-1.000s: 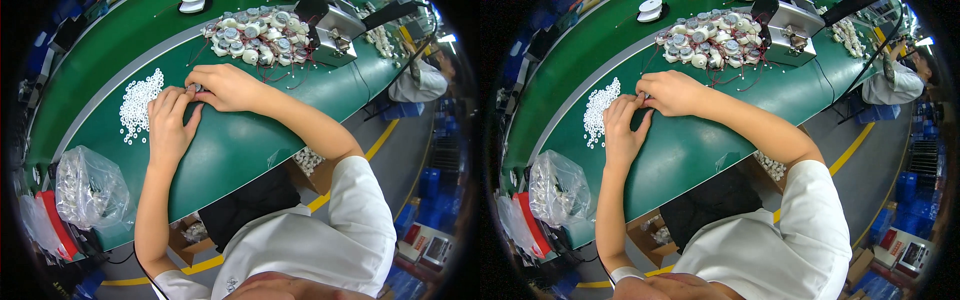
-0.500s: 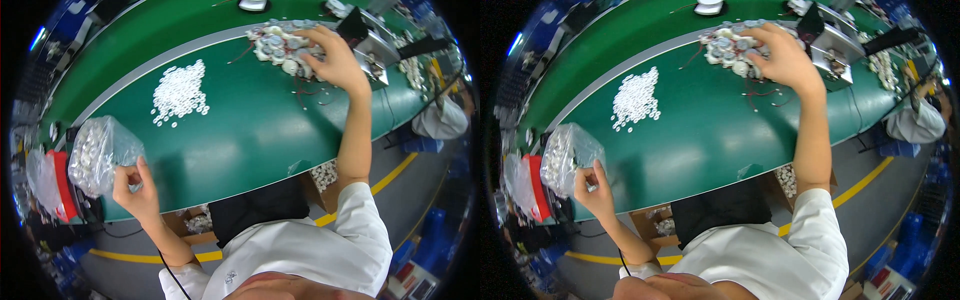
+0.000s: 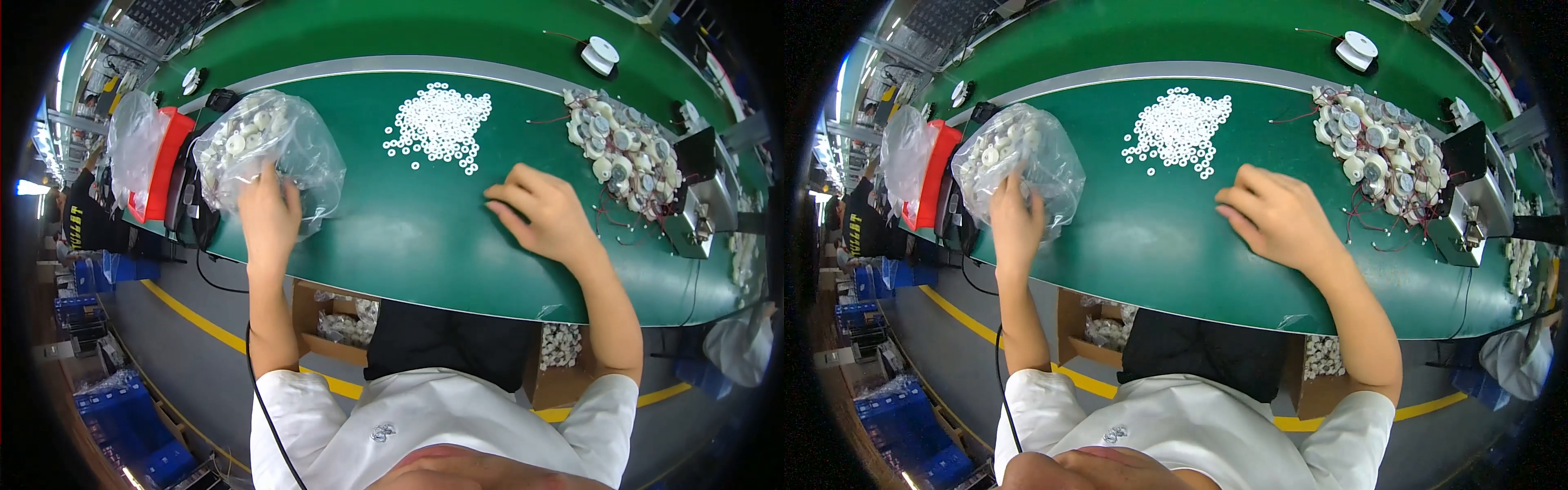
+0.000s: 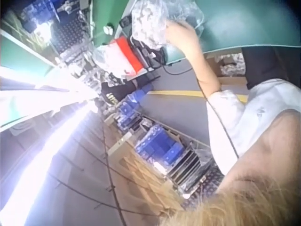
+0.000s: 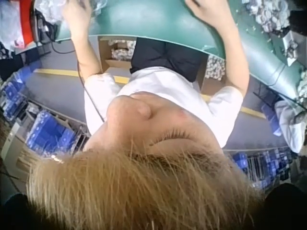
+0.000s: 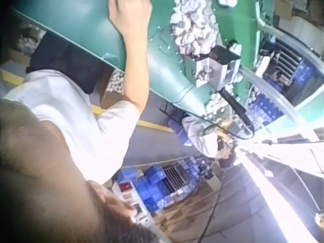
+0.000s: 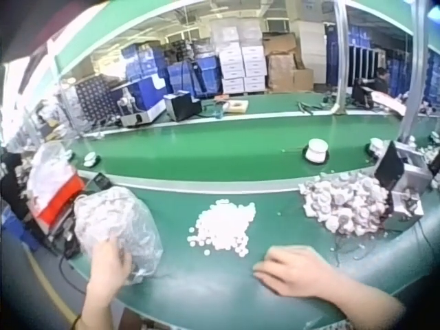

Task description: The person assembles small electronic motors by hand, adding plastic rings and motor housings to the components.

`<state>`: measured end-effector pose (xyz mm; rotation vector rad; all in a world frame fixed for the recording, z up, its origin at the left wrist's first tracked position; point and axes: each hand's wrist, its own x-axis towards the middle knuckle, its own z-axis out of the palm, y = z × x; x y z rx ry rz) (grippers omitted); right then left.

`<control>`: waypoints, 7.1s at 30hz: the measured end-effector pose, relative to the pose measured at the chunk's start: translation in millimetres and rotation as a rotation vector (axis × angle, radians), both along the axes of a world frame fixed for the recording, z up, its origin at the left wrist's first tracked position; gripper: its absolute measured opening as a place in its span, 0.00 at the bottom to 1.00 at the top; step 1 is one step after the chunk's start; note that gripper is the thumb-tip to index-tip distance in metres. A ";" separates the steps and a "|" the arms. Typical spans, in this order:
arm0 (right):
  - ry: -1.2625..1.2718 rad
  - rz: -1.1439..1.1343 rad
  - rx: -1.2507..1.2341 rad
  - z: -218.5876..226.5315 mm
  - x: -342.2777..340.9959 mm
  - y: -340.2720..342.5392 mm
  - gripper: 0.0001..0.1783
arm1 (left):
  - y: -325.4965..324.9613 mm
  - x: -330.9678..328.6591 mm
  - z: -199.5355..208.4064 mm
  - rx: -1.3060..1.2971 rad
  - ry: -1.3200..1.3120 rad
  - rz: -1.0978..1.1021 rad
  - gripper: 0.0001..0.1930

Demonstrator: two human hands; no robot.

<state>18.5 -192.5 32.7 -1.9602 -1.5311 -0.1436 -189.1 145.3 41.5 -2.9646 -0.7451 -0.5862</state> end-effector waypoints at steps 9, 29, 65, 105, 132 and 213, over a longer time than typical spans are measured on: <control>0.055 -0.020 -0.085 -10.5 8.1 -1.9 0.07 | 1.2 -5.3 20.9 -0.059 0.112 0.296 0.19; 0.239 -0.021 0.096 -3.4 4.6 1.4 0.10 | -35.9 -24.7 75.4 0.120 -0.313 -0.030 0.21; 1.750 0.218 0.254 -22.7 53.2 -24.3 0.19 | -113.8 154.6 -27.1 -0.289 -0.236 -0.807 0.14; 0.436 -0.430 0.080 -27.4 46.2 3.0 0.17 | -153.9 157.1 -45.7 -0.538 -0.254 -0.752 0.38; 0.310 -0.396 0.044 -26.4 33.7 5.2 0.13 | -149.3 155.4 -40.9 -0.384 -0.250 -0.880 0.25; -0.007 -0.001 0.046 -12.3 -5.1 8.4 0.09 | 37.5 -11.4 -51.4 0.458 0.160 0.177 0.26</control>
